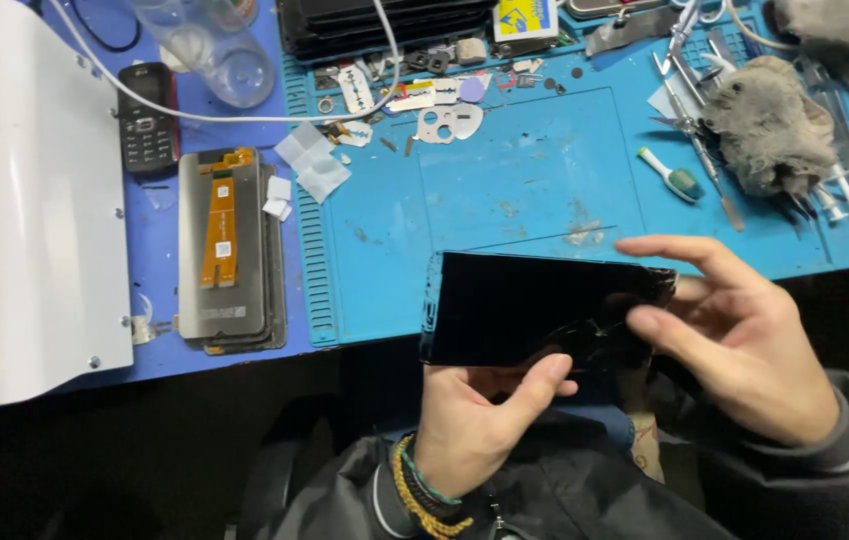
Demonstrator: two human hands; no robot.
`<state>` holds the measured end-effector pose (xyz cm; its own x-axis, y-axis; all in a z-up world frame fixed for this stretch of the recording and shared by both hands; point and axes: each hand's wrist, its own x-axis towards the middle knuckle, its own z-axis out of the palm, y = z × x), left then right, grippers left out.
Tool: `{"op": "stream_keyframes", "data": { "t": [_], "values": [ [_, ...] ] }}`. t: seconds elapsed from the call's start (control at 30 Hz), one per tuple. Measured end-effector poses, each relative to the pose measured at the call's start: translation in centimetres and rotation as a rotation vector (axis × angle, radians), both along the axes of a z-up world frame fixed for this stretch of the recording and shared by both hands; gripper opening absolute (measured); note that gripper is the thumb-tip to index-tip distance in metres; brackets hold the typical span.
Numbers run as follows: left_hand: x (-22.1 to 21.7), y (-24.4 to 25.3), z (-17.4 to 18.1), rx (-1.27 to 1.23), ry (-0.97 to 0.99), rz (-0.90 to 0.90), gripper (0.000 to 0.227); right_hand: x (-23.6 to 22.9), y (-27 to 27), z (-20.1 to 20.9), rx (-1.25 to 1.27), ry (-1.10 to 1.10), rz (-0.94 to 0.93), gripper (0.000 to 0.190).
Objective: The person cleans a cracked smartphone screen with a cloth and a liquid solution. They then apply several strips of white tape across the screen to secure the broken glass.
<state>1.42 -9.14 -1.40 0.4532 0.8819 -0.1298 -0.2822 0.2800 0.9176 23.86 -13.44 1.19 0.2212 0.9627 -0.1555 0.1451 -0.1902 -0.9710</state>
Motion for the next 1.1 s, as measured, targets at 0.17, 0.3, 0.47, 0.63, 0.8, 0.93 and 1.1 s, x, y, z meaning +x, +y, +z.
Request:
{"op": "stream_keyframes", "data": {
  "t": [0.17,0.3,0.47,0.63,0.8,0.93,1.1],
  "values": [
    [-1.3,1.0,-0.7,-0.031,-0.132,-0.064,0.031,-1.2,5.9,2.1,0.1,-0.268,0.07,0.035],
    [-3.5,0.6,-2.3,-0.105,-0.1,-0.312,0.038,-0.1,8.3,1.8,-0.05,-0.221,0.092,0.035],
    [-4.7,0.4,-5.0,-0.16,0.114,-0.331,0.021,0.5,6.9,2.4,0.174,-0.892,0.074,0.056],
    [-4.4,1.4,-4.9,-0.1,0.24,-0.233,0.02,3.6,4.7,4.6,0.176,-0.85,-0.135,0.029],
    [-3.2,1.9,-5.2,-0.045,0.25,-0.288,0.021,10.4,3.9,1.3,0.424,-1.235,-0.322,0.036],
    [-2.9,2.0,-4.4,-0.036,0.318,-0.362,0.02,9.3,4.8,2.1,0.318,-1.438,-0.215,0.051],
    [-3.2,1.7,-5.1,-0.052,0.297,-0.359,0.023,7.9,4.8,2.1,0.162,-1.506,-0.289,0.032]
  ]
}}
